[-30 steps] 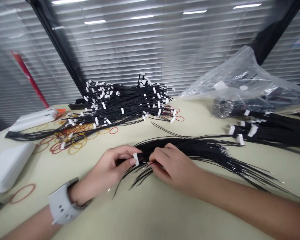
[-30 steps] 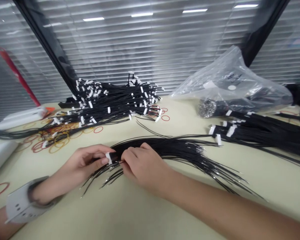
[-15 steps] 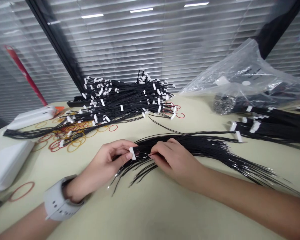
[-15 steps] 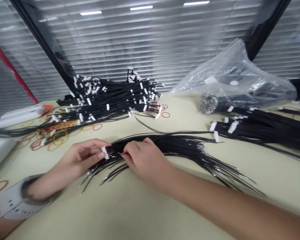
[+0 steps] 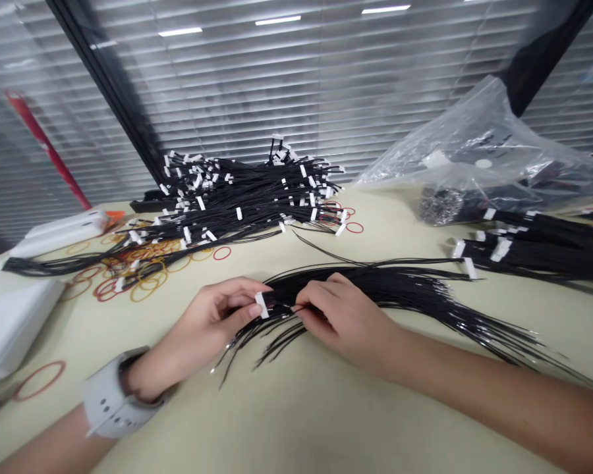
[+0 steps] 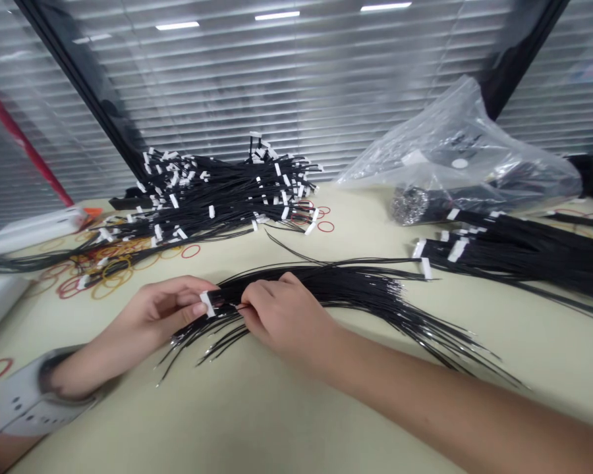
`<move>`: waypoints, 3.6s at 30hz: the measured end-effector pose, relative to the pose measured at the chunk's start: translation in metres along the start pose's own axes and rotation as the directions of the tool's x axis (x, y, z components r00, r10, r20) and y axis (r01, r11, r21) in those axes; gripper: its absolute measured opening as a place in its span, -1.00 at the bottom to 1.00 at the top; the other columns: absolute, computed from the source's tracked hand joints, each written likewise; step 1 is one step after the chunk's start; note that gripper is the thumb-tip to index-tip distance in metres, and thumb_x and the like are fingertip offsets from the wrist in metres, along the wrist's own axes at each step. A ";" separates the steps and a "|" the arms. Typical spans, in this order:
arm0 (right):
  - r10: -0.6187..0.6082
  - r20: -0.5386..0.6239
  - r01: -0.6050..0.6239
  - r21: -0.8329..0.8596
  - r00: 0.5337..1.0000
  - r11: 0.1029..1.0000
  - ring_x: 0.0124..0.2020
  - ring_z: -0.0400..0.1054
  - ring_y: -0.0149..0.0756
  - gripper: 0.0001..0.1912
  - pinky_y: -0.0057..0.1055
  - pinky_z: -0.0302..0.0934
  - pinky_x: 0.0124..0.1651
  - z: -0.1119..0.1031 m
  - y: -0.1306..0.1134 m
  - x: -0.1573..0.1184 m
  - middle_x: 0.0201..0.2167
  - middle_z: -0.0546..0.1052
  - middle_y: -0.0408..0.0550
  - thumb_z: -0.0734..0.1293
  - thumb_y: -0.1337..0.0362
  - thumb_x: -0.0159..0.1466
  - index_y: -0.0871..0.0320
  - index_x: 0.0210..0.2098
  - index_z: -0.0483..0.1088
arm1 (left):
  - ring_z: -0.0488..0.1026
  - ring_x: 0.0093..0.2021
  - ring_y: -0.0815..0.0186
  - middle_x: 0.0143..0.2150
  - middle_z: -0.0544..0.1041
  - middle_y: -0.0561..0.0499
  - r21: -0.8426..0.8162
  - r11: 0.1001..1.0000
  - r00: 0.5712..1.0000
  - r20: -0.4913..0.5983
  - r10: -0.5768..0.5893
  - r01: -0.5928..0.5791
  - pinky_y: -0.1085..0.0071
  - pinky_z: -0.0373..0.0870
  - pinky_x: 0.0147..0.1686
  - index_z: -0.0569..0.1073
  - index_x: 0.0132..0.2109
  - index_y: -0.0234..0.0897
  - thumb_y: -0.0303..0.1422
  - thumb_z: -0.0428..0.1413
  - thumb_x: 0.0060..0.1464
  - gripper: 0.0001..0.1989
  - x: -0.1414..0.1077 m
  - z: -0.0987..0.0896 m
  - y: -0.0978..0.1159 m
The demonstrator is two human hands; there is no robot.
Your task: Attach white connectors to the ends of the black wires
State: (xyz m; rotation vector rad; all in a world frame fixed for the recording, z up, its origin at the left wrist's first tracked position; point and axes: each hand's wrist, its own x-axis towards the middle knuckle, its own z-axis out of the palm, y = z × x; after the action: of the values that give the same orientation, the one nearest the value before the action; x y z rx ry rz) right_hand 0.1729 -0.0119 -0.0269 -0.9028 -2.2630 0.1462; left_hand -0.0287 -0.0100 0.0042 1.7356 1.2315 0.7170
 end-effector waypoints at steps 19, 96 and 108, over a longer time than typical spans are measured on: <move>-0.057 0.081 0.054 0.045 0.995 0.998 -0.46 0.22 -0.41 -0.84 -0.44 -0.02 -0.30 0.002 -0.001 0.000 -0.50 0.40 -0.13 0.12 0.39 0.26 0.22 -0.39 0.29 | 0.40 -0.38 0.41 -0.39 0.51 0.09 0.042 0.998 0.997 0.056 0.044 -0.047 0.52 0.30 -0.39 0.42 -0.19 -0.25 -0.39 0.04 0.07 -0.86 -0.005 0.007 0.001; -0.139 -0.187 0.138 -0.019 0.973 0.990 -0.41 0.27 -0.40 -0.79 -0.41 0.18 -0.33 -0.003 0.003 0.000 -0.46 0.45 -0.06 0.14 0.36 0.28 0.21 -0.33 0.41 | 0.41 -0.13 0.29 -0.14 0.49 0.00 0.644 0.546 0.816 0.228 0.531 -0.535 0.28 0.31 -0.03 0.42 -0.07 -0.18 -0.40 -0.02 0.13 -0.77 -0.008 -0.008 0.001; -0.026 0.276 0.041 -0.048 0.961 0.998 -0.40 0.28 -0.41 -0.86 -0.46 0.22 -0.34 -0.009 -0.027 -0.003 -0.35 0.34 -0.06 0.25 0.39 0.19 0.24 -0.24 0.36 | 0.41 -0.30 0.31 -0.31 0.49 0.01 0.550 0.785 0.920 -0.069 0.385 -0.287 0.42 0.33 -0.30 0.39 -0.24 -0.25 -0.30 -0.03 0.12 -0.84 0.000 -0.003 0.005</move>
State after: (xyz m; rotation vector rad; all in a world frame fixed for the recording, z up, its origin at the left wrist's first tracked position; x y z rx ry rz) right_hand 0.1643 -0.0354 -0.0126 -0.9188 -2.5488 0.2082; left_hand -0.0287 -0.0099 0.0104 2.4457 1.3393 0.7998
